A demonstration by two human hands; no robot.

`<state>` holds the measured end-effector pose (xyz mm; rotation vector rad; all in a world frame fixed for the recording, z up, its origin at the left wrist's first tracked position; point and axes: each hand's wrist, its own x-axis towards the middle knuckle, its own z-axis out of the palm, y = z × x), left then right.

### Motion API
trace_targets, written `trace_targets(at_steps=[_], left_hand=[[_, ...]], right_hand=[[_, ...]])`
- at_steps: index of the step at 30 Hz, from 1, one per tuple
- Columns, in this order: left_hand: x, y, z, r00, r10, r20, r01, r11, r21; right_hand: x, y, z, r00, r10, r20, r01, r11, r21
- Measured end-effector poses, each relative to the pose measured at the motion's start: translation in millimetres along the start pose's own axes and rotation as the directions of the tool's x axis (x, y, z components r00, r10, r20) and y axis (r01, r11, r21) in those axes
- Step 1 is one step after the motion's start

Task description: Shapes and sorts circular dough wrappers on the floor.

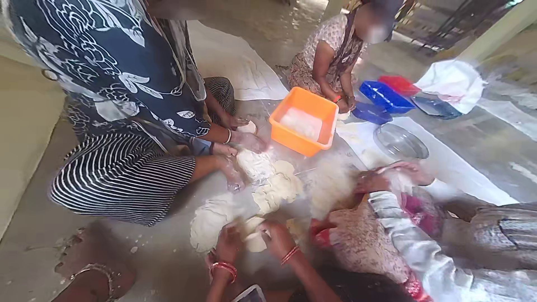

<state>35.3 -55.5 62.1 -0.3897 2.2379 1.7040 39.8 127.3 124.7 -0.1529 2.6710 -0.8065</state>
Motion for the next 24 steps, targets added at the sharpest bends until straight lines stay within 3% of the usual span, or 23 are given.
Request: trace_targets(at_steps=[2,5,7,9,12,14,16,19,24], left_hand=[[-2,0,-2,0.997,-0.017,-0.082,-0.005,0.966,-0.26],[-2,7,-11,0.959,-0.092,-0.268,-0.09,0.798,-0.596],[-1,15,-28,0.919,-0.141,-0.368,-0.151,0.737,-0.659],[4,15,-50,0.884,-0.163,-0.438,-0.181,0.746,-0.641],[15,-2,-78,0.83,-0.2,-0.52,-0.182,0.784,-0.593],[17,-8,-88,0.799,-0.273,-0.535,-0.159,0.764,-0.626],[15,-10,-92,0.786,-0.329,-0.523,-0.145,0.725,-0.673],[12,-6,-93,0.78,-0.361,-0.512,-0.137,0.7,-0.701],[12,-1,-98,0.771,-0.364,-0.523,-0.139,0.705,-0.696]], right_hand=[[8,4,-20,0.987,0.006,-0.16,0.013,0.993,0.12],[17,14,-55,0.888,0.013,-0.46,0.039,0.994,0.102],[18,18,-75,0.829,0.066,-0.555,-0.049,0.998,0.045],[18,16,-85,0.796,0.11,-0.596,-0.139,0.99,-0.003],[21,-5,-62,0.861,0.116,-0.495,-0.147,0.989,-0.024],[30,-26,-18,0.945,0.023,-0.328,-0.032,0.999,-0.024],[44,-48,29,0.979,-0.168,-0.113,0.162,0.985,-0.056],[68,-67,90,0.907,-0.421,0.014,0.42,0.901,-0.108],[91,-71,118,0.841,-0.541,0.015,0.524,0.806,-0.274]])
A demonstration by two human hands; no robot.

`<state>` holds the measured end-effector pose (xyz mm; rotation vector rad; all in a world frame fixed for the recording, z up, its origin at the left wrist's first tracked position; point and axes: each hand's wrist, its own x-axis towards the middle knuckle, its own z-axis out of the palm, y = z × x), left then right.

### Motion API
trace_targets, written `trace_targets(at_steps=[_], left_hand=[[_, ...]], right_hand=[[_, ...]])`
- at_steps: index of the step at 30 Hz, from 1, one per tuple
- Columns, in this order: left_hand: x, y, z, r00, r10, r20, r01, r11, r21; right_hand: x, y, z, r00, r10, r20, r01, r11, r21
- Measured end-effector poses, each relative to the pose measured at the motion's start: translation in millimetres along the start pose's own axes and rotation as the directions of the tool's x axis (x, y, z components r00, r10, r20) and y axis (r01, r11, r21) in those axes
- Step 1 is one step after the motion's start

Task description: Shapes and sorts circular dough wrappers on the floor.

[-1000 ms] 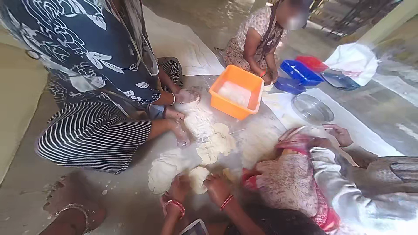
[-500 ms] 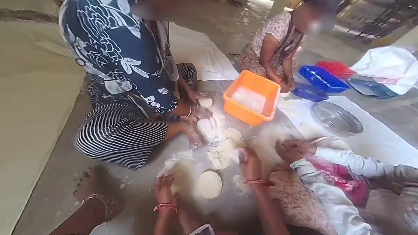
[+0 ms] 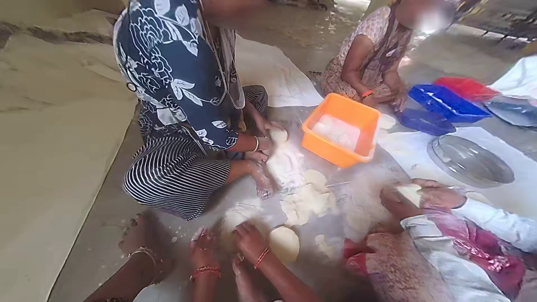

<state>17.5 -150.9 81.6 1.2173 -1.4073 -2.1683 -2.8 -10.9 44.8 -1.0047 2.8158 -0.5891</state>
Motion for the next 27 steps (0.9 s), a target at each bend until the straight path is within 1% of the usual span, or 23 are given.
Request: trace_targets(at_steps=[2,3,4,6,7,10,12,14,17,19,21,22,23,24,25,26,27], left_hand=[[1,1,-1,1.0,-0.008,-0.017,0.008,1.0,-0.009],[1,2,0,1.0,-0.011,-0.02,0.011,1.0,-0.013],[1,2,0,1.0,-0.014,-0.019,0.014,1.0,-0.014],[-1,1,1,1.0,-0.015,-0.008,0.015,1.0,-0.012],[-1,0,1,1.0,-0.014,-0.004,0.014,1.0,-0.013],[-2,-4,2,1.0,-0.016,0.01,0.016,1.0,-0.001],[-2,-5,3,1.0,-0.015,0.018,0.015,1.0,-0.002],[-3,-6,4,0.999,-0.006,0.039,0.006,1.0,-0.002],[-6,-11,7,0.995,0.02,0.1,-0.018,1.0,-0.026],[-13,-16,12,0.978,0.07,0.198,-0.069,0.998,-0.013],[-26,-24,21,0.938,0.101,0.333,-0.102,0.995,-0.012],[-36,-26,27,0.918,0.07,0.389,-0.061,0.998,-0.035],[-47,-25,35,0.902,0.004,0.432,0.033,0.996,-0.079],[-60,-18,45,0.885,-0.093,0.457,0.17,0.977,-0.132],[-71,-10,56,0.86,-0.2,0.469,0.312,0.934,-0.174],[-78,-6,63,0.823,-0.287,0.491,0.429,0.88,-0.204],[-81,-6,68,0.793,-0.33,0.512,0.488,0.847,-0.211]], right_hand=[[2,0,-3,1.0,0.004,0.024,-0.004,1.0,0.002],[6,1,-8,0.997,0.035,0.068,-0.037,0.999,0.02],[10,0,-16,0.987,0.083,0.137,-0.091,0.995,0.048],[19,1,-30,0.943,0.167,0.288,-0.205,0.973,0.106],[23,4,-34,0.925,0.189,0.329,-0.249,0.956,0.152],[28,14,-40,0.907,0.228,0.353,-0.339,0.893,0.294],[29,18,-46,0.921,0.247,0.3,-0.352,0.857,0.376],[30,22,-53,0.94,0.273,0.206,-0.338,0.837,0.431],[30,23,-76,0.944,0.313,0.108,-0.323,0.796,0.511],[27,22,-95,0.948,0.318,0.024,-0.273,0.768,0.579],[18,20,-115,0.945,0.325,-0.031,-0.223,0.714,0.664],[12,19,-122,0.934,0.352,-0.054,-0.208,0.663,0.719],[4,17,-125,0.91,0.408,-0.078,-0.192,0.58,0.792],[-4,16,-125,0.869,0.487,-0.081,-0.173,0.454,0.874],[-11,14,-123,0.815,0.577,-0.046,-0.159,0.299,0.941],[-18,12,-122,0.748,0.663,0.02,-0.155,0.145,0.977],[-23,11,-122,0.682,0.727,0.081,-0.153,0.033,0.988]])
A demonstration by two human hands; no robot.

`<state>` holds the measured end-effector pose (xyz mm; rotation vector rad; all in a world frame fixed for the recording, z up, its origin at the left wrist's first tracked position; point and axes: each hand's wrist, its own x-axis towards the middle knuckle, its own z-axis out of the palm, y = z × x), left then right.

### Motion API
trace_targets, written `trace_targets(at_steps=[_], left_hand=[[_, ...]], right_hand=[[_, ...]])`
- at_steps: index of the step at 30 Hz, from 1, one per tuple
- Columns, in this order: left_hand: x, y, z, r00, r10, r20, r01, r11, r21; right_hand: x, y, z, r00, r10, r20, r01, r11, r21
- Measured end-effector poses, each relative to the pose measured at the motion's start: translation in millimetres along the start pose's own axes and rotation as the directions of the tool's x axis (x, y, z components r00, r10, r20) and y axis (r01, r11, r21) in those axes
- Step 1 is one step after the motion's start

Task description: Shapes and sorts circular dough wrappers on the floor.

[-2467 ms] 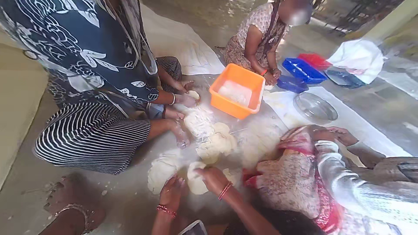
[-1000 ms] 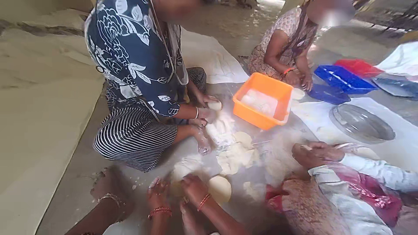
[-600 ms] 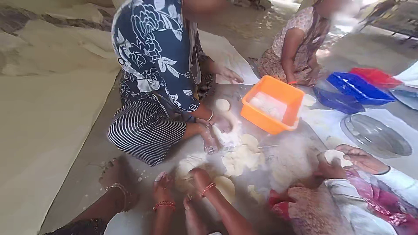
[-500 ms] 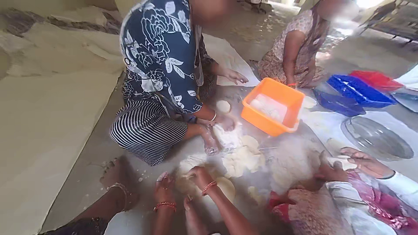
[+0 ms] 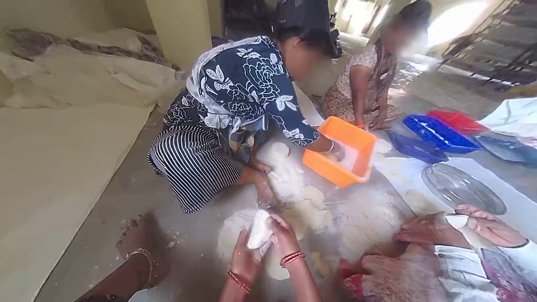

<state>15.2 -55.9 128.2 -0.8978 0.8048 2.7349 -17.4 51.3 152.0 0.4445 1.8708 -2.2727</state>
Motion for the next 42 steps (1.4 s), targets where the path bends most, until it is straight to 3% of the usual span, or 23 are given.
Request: trace_targets(at_steps=[3,6,10,12,15,16,18,21,24,27,30,33,36,39,42], left_hand=[[4,-12,-3,0.997,0.053,0.048,-0.056,0.996,0.069],[3,-15,-10,0.985,0.145,0.097,-0.156,0.981,0.114],[2,-12,-12,0.986,0.154,0.064,-0.16,0.981,0.107],[0,-12,-11,0.994,0.103,0.034,-0.106,0.991,0.082],[-9,-14,-9,0.996,0.015,0.09,-0.003,0.992,-0.129],[-12,-12,-8,0.986,-0.005,0.166,0.046,0.968,-0.246],[-14,-11,-14,0.938,0.005,0.347,0.138,0.912,-0.386],[-8,-12,-21,0.856,0.035,0.516,0.238,0.86,-0.452],[-11,-10,-21,0.823,0.034,0.566,0.272,0.853,-0.446],[-12,-6,-21,0.804,-0.014,0.594,0.31,0.862,-0.4],[-18,-1,-21,0.835,-0.111,0.539,0.337,0.877,-0.342],[-19,3,-23,0.823,-0.157,0.546,0.351,0.896,-0.272],[-20,4,-25,0.809,-0.172,0.563,0.337,0.92,-0.202],[-20,4,-28,0.79,-0.191,0.583,0.322,0.938,-0.129],[-20,3,-29,0.769,-0.216,0.602,0.339,0.935,-0.098]], right_hand=[[-6,6,-15,0.992,0.074,-0.102,-0.071,0.997,0.029],[-6,9,-29,0.997,0.065,-0.039,-0.069,0.991,-0.115],[-9,-6,-23,0.997,-0.072,0.034,0.079,0.927,-0.368],[-17,-18,-12,0.974,-0.196,0.113,0.226,0.804,-0.55],[-35,-19,-1,0.88,-0.292,0.375,0.473,0.464,-0.749],[-41,-18,1,0.846,-0.251,0.471,0.533,0.367,-0.762],[-53,-19,0,0.818,-0.086,0.569,0.563,0.321,-0.762],[-61,-21,-8,0.812,-0.175,0.557,0.581,0.346,-0.737],[-57,-12,-9,0.747,-0.411,0.523,0.651,0.292,-0.701],[-49,-8,-6,0.68,-0.501,0.535,0.691,0.194,-0.696],[-46,-13,-4,0.664,-0.45,0.597,0.706,0.116,-0.698],[-41,-22,-4,0.654,-0.402,0.641,0.722,0.075,-0.688],[-39,-28,-7,0.641,-0.374,0.67,0.744,0.086,-0.663],[-38,-38,-10,0.678,-0.273,0.683,0.729,0.133,-0.671],[-38,-45,-12,0.683,-0.194,0.704,0.728,0.106,-0.677]])
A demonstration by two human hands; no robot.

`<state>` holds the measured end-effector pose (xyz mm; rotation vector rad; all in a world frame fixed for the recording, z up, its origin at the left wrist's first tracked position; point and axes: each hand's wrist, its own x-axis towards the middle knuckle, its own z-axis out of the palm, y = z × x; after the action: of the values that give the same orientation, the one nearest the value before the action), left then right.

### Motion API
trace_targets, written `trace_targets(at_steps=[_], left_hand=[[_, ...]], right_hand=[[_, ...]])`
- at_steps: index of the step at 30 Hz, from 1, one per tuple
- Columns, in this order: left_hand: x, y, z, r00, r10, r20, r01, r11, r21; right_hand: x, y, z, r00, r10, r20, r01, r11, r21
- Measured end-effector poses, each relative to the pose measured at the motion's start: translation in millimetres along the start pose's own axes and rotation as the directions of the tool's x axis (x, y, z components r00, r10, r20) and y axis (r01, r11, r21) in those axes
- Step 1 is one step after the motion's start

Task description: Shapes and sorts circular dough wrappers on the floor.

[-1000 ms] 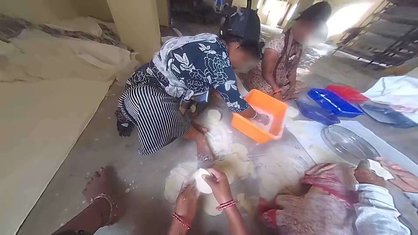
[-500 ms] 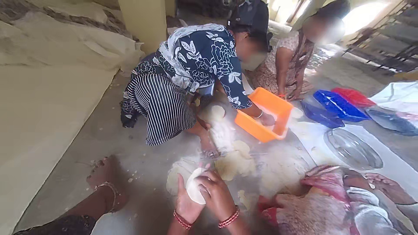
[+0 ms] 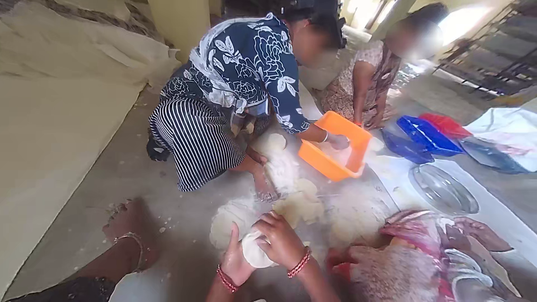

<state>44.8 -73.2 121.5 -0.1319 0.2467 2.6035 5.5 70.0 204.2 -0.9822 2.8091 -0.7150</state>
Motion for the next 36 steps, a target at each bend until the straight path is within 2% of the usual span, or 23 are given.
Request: trace_targets(at_steps=[4,8,14,18,22,26,32,36], left_hand=[[1,-4,-3,1.0,-0.001,0.022,0.002,1.0,-0.024],[2,-4,-5,1.0,0.007,-0.007,-0.007,1.0,-0.028],[1,-8,-24,0.982,0.097,-0.16,-0.082,0.992,0.1],[-1,-12,-25,0.965,0.117,-0.235,-0.057,0.967,0.248],[5,-13,-12,0.94,0.066,-0.335,0.058,0.936,0.348],[9,-14,-10,0.912,0.098,-0.398,0.078,0.912,0.403],[11,-13,-19,0.912,0.108,-0.396,0.075,0.904,0.421],[12,-12,-15,0.921,0.111,-0.374,0.061,0.906,0.419]], right_hand=[[-1,2,-1,0.998,-0.048,0.037,0.049,0.998,-0.028],[-6,9,0,0.997,-0.076,0.015,0.075,0.995,0.071],[-15,26,-1,0.998,0.066,-0.001,-0.063,0.951,0.304],[-13,37,1,0.972,0.233,-0.011,-0.206,0.88,0.427],[-11,51,6,0.891,0.443,0.095,-0.405,0.686,0.605],[-17,57,13,0.796,0.582,0.167,-0.469,0.417,0.779],[-25,57,21,0.682,0.691,0.24,-0.407,0.086,0.909],[-25,55,24,0.609,0.763,0.217,-0.292,-0.039,0.956]])
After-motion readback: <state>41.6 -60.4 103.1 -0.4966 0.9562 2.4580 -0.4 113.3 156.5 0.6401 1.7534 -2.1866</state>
